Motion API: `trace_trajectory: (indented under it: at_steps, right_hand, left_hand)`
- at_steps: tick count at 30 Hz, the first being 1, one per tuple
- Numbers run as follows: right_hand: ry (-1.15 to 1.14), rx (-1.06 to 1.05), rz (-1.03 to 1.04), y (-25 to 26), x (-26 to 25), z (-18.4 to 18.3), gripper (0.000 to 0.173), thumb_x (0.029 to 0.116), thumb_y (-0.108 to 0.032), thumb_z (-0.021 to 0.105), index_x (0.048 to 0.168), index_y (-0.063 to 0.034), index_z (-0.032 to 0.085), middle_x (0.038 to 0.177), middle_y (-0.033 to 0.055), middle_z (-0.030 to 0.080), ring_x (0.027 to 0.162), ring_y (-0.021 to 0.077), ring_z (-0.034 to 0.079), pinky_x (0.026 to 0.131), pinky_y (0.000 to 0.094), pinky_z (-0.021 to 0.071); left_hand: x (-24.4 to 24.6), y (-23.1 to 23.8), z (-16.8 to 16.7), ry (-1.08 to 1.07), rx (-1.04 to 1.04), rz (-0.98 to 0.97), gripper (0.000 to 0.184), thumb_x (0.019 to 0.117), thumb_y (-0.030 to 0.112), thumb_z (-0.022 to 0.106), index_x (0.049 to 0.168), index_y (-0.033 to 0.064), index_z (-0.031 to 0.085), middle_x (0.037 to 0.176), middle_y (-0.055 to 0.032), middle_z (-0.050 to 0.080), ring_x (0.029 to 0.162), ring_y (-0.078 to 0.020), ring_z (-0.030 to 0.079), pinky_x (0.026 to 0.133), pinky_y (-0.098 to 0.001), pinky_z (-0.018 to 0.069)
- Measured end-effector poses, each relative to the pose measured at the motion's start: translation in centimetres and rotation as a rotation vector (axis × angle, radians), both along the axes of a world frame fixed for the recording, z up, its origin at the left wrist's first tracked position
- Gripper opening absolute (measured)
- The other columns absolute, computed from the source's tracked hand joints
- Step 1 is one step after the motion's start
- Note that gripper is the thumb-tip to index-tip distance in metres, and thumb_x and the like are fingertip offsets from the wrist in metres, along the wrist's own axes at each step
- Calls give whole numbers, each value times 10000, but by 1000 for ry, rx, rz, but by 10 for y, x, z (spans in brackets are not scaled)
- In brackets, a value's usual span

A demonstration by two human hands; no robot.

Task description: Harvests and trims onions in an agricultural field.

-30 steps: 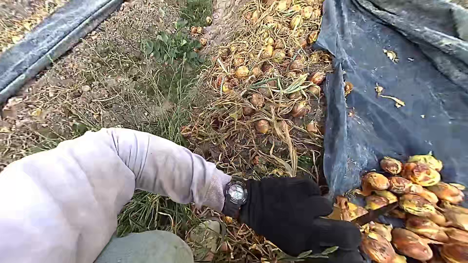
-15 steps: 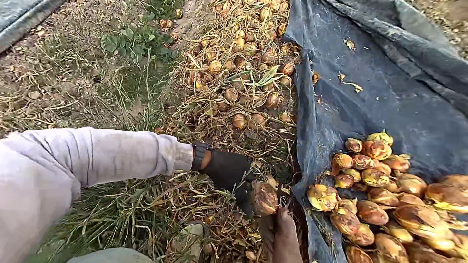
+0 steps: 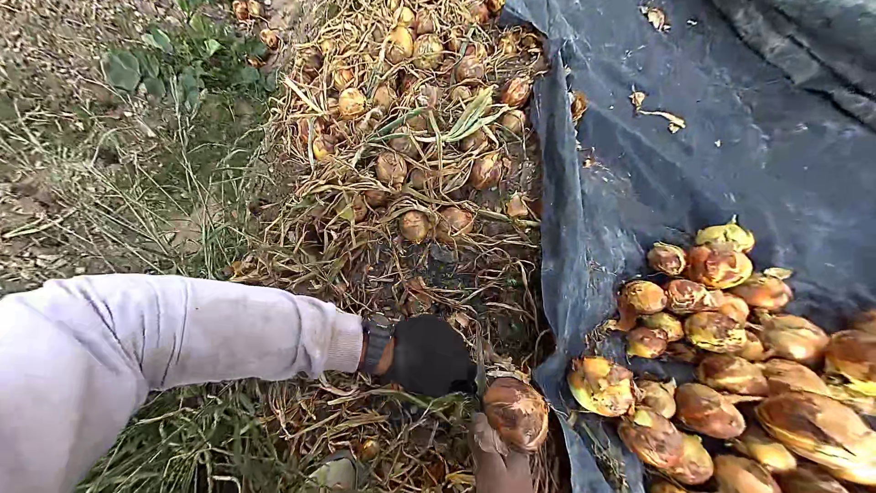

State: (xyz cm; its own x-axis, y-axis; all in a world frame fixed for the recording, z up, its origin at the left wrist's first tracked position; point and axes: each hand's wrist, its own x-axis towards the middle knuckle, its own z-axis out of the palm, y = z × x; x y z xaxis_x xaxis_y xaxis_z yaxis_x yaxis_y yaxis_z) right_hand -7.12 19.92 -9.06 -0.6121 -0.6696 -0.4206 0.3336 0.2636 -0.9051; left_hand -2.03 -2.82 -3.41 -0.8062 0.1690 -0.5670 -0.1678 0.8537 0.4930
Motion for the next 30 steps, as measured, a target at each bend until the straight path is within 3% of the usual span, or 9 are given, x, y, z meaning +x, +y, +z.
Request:
trace_trajectory:
  at_steps: [2,5,7,11,14,17,22,26,30]
  right_hand:
    - [77,-82,-80,4,-29,5,224,970,-339,616,944,-117,612,659,-141,560,545,-45,521,536,178,488]
    - [-20,-209,-100,22,-88,10,596,863,-839,419,832,-273,602,522,-110,467,371,21,416,347,223,393]
    - [-29,-182,-40,30,-94,7,677,825,-885,375,880,-244,587,531,-87,468,374,45,425,347,243,407]
    - [48,6,106,18,-60,4,718,906,-828,378,903,-135,567,555,-61,415,406,75,400,366,268,399]
    - [10,66,139,15,-53,7,577,1018,-636,408,958,-89,581,580,-31,438,425,115,428,390,302,434]
    - [-97,134,113,8,-48,9,524,1016,-561,475,1146,-67,589,640,13,468,470,166,470,429,351,478]
    - [-2,-85,176,9,-28,35,1009,917,-771,479,1445,83,381,1031,61,648,759,80,642,666,305,597]
    - [63,-336,122,8,-17,58,860,948,-757,410,1261,39,504,815,-16,639,591,48,584,516,261,551]
    - [-115,-403,245,12,-10,62,579,976,-720,431,878,-166,572,590,-95,444,452,26,395,410,224,372]
  left_hand:
    - [-18,-53,-19,113,-251,139,334,1078,353,483,1018,104,698,932,-119,684,860,-331,693,698,-562,562]
    - [-32,-138,-36,180,-610,264,300,1019,378,580,1188,144,662,1140,-113,663,919,-363,691,669,-575,578]
    - [-36,-168,-44,109,-723,301,448,944,495,665,1207,132,661,1172,-146,665,924,-411,684,651,-620,561]
    - [-42,-163,-39,-106,-737,317,507,975,545,568,909,59,695,876,-202,682,851,-444,681,658,-662,517]
    - [-24,-141,-21,-47,-567,275,476,1004,528,523,858,112,702,842,-133,672,869,-368,681,719,-624,537]
    - [5,-107,13,146,-32,501,345,1028,412,584,873,136,721,855,-20,676,817,-177,651,766,-445,549]
    - [35,-2,74,-76,710,882,189,917,132,652,733,111,692,688,14,659,626,-55,584,585,-228,476]
    - [57,21,88,-135,982,908,203,947,138,578,785,203,681,741,103,665,679,10,619,631,-180,541]
    - [54,17,108,-182,721,877,243,1011,174,573,800,106,672,663,13,637,545,-57,583,509,-208,498]
